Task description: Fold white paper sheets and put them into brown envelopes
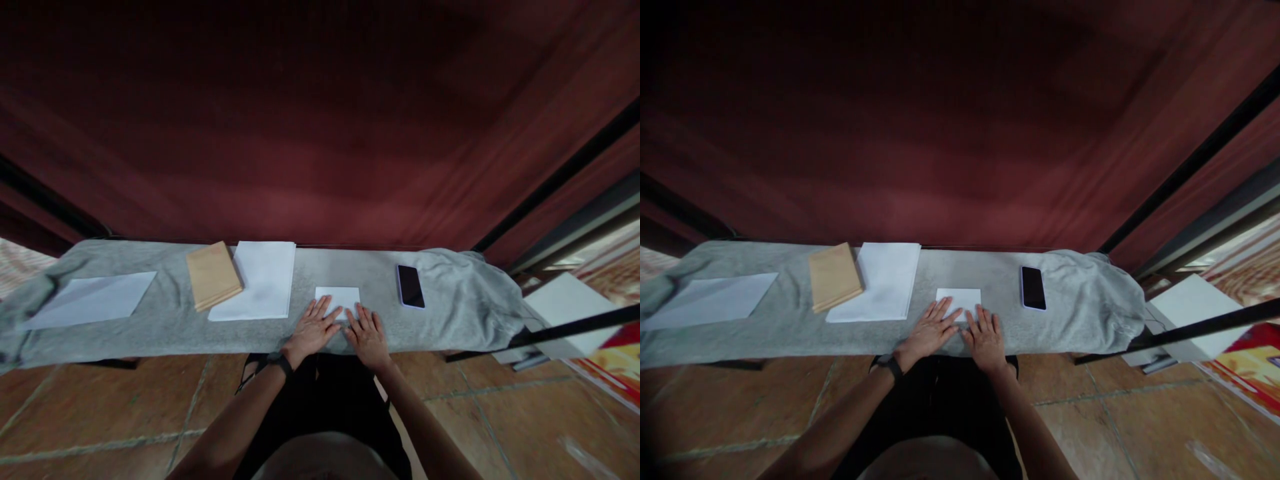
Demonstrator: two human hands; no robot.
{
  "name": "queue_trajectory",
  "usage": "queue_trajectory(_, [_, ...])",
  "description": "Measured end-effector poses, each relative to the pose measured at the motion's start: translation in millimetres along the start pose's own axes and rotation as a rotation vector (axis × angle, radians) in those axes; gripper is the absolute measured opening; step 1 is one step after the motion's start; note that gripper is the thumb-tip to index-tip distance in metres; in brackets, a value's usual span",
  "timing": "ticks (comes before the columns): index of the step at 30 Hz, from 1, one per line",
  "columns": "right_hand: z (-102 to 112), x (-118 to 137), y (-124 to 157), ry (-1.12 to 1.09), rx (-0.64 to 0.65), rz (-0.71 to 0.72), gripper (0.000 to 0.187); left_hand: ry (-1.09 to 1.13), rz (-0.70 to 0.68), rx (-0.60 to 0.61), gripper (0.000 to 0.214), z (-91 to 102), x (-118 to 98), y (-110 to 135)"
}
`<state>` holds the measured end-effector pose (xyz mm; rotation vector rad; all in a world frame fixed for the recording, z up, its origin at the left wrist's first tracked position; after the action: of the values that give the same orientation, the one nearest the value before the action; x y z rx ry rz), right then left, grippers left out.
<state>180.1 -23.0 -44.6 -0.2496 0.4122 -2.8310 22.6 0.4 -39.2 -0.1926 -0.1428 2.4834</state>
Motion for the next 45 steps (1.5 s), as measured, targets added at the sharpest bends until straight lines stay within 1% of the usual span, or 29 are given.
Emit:
queue_trajectory(7, [-7.1, -5.2, 9.1, 0.012, -0.017, -0.044, 0.057, -0.036, 0.145, -0.039, 0.067, -7.3, 13.6, 11.7])
queue_trajectory(11, [-8.9, -7.8, 13.0, 0.012, -0.042, -0.067, 0.059, -0.062, 0.209, -0.076, 0.067, -3.9, 20.5, 18.8])
queue_trajectory(14, [-9.1, -8.4, 13.7, 0.003, -0.047, -0.083, 0.060, -0.079, 0.292, -0.097, 0.065, 0.3, 20.7, 16.2])
queue_trajectory(16, [-8.9, -8.2, 13.5, -0.002, -0.046, -0.090, 0.060, -0.066, 0.315, -0.103, 0.063, 1.0, 13.5, 7.1])
queue_trajectory(17, [-8.6, -8.0, 13.3, -0.001, -0.047, -0.093, 0.060, -0.049, 0.296, -0.104, 0.061, 0.1, 6.8, -0.1])
queue_trajectory(20, [-7.1, -6.6, 13.0, 0.000, -0.054, -0.086, 0.058, 0.011, 0.157, -0.085, 0.058, -7.8, -20.8, -26.7])
queue_trajectory(22, [-5.8, -5.9, 13.0, -0.005, -0.064, -0.081, 0.055, 0.033, 0.094, -0.066, 0.057, -15.0, -34.8, -42.6])
queue_trajectory(25, [-4.1, -5.1, 13.1, -0.015, -0.081, -0.074, 0.053, 0.040, 0.077, -0.058, 0.058, -22.8, -40.9, -58.3])
queue_trajectory(28, [-2.6, -4.3, 12.9, -0.019, -0.093, -0.063, 0.053, 0.029, 0.105, -0.057, 0.061, -26.0, -32.5, -63.7])
queue_trajectory(32, [-2.6, -5.0, 12.7, -0.023, -0.088, -0.070, 0.055, 0.015, 0.162, -0.063, 0.062, -26.8, -13.4, -59.5])
queue_trajectory(40, [-4.3, -6.5, 14.3, -0.031, -0.101, -0.080, 0.058, -0.027, 0.283, -0.108, 0.063, -23.8, 15.8, -36.8])
queue_trajectory(45, [-6.8, -6.5, 14.9, -0.022, -0.100, -0.075, 0.058, -0.035, 0.348, -0.119, 0.064, -19.7, 27.8, -20.5])
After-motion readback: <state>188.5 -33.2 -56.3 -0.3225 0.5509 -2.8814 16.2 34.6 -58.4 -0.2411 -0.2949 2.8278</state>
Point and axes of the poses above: each hand's wrist, its own y-axis away from the middle knuckle, its own z-axis out of the back of the hand, x = y × z, the point moved 7 cm from there along -y, towards the middle knuckle, and after that the axes turned 7 degrees about -z, right-handed, at the moved point
